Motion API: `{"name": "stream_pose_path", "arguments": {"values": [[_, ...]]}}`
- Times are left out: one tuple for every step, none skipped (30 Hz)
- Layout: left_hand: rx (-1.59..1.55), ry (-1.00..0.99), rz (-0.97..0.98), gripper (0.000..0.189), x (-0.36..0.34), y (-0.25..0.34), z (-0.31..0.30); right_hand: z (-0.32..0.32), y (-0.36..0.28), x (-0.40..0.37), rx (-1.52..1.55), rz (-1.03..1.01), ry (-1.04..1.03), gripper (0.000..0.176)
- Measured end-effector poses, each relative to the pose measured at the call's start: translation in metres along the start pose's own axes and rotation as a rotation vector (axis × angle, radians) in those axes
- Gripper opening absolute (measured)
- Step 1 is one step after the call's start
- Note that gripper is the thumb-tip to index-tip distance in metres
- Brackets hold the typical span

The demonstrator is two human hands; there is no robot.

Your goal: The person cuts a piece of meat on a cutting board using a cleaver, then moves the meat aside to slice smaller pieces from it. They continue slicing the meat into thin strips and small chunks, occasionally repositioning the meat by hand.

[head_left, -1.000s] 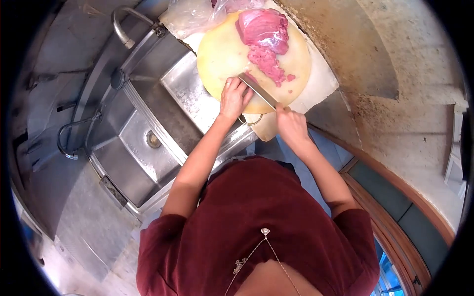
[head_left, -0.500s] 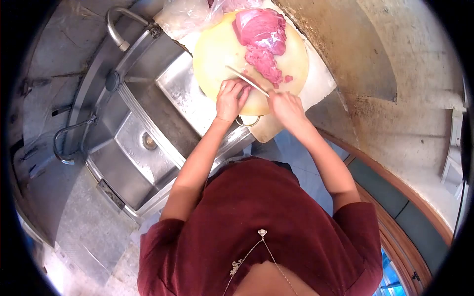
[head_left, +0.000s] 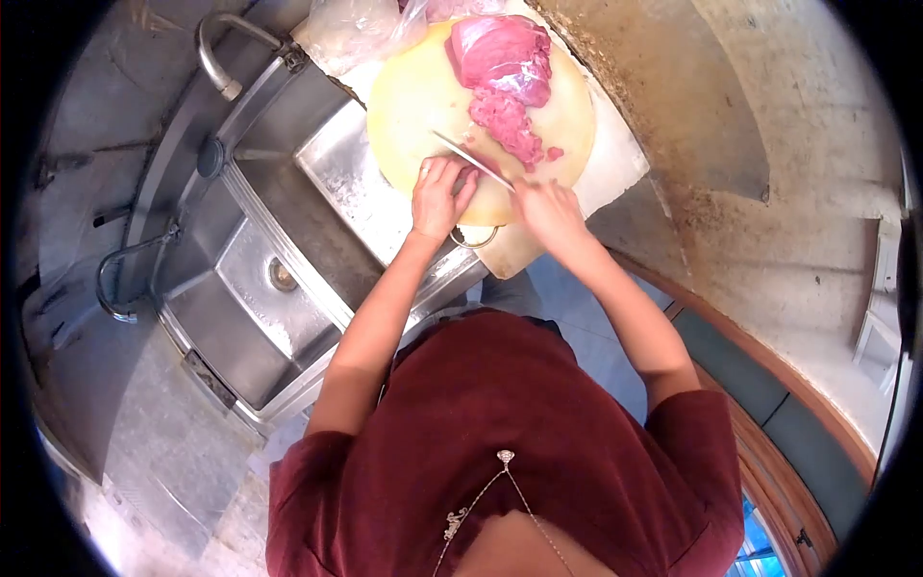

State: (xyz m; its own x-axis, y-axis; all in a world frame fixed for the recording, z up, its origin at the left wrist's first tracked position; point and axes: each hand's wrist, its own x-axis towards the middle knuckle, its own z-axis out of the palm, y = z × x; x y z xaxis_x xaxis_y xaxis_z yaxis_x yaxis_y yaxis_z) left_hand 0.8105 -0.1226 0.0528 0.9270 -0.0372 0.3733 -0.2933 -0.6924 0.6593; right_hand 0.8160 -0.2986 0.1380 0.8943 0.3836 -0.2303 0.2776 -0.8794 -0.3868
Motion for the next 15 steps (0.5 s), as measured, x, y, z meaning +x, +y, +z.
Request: {"name": "stream_pose_path", "arguments": {"values": [[0.009,-0.011,-0.015,0.02,-0.001,-0.002,0.0,0.0,0.004,-0.016,-0.049,0.014,-0.058,0.014],[0.019,-0.026,-0.033,0.021,-0.004,-0.004,0.0,0.0,0.004,-0.023,-0.088,0.011,-0.094,0.016],[0.025,-0.035,-0.029,0.021,-0.005,-0.004,-0.001,-0.001,0.002,-0.029,-0.123,0.013,-0.128,0.018],[0.029,-0.045,-0.018,0.022,-0.003,-0.005,0.0,-0.003,0.001,-0.031,-0.157,0.017,-0.159,0.022],[0.032,-0.054,-0.007,0.022,-0.001,-0.005,0.001,-0.002,-0.004,-0.019,-0.077,-0.008,-0.107,0.02],[0.029,-0.063,0.001,0.022,-0.001,-0.003,0.001,0.001,-0.013,0.001,0.005,-0.032,-0.059,0.018],[0.028,-0.071,0.008,0.022,-0.001,0.0,-0.001,0.019,-0.014,0.024,0.007,-0.08,-0.012,0.018],[0.032,-0.068,0.022,0.023,0.002,-0.001,-0.002,0.033,-0.012,0.044,0.005,-0.136,0.046,0.018],[0.061,-0.137,-0.044,0.023,0.001,-0.001,-0.003,0.026,-0.014,0.052,0.017,-0.117,0.032,0.018],[0.04,-0.094,-0.023,0.022,-0.002,-0.001,-0.004,0.018,-0.017,0.056,0.033,-0.092,0.013,0.017],[0.018,-0.048,0.001,0.022,-0.002,-0.001,-0.002,0.012,-0.021,0.058,0.046,-0.067,-0.002,0.017],[-0.007,-0.002,0.024,0.021,0.0,0.001,-0.002,0.012,-0.016,0.05,0.027,-0.042,0.002,0.016],[-0.008,0.014,0.053,0.019,-0.001,-0.001,-0.003,0.009,-0.008,0.037,0.006,-0.018,0.006,0.016],[0.009,0.012,0.041,0.019,-0.001,-0.004,-0.003,0.002,-0.002,0.019,-0.01,-0.048,-0.001,0.015],[0.024,0.005,0.024,0.018,-0.003,-0.006,-0.002,-0.002,0.001,-0.001,-0.023,-0.075,-0.016,0.014]]}}
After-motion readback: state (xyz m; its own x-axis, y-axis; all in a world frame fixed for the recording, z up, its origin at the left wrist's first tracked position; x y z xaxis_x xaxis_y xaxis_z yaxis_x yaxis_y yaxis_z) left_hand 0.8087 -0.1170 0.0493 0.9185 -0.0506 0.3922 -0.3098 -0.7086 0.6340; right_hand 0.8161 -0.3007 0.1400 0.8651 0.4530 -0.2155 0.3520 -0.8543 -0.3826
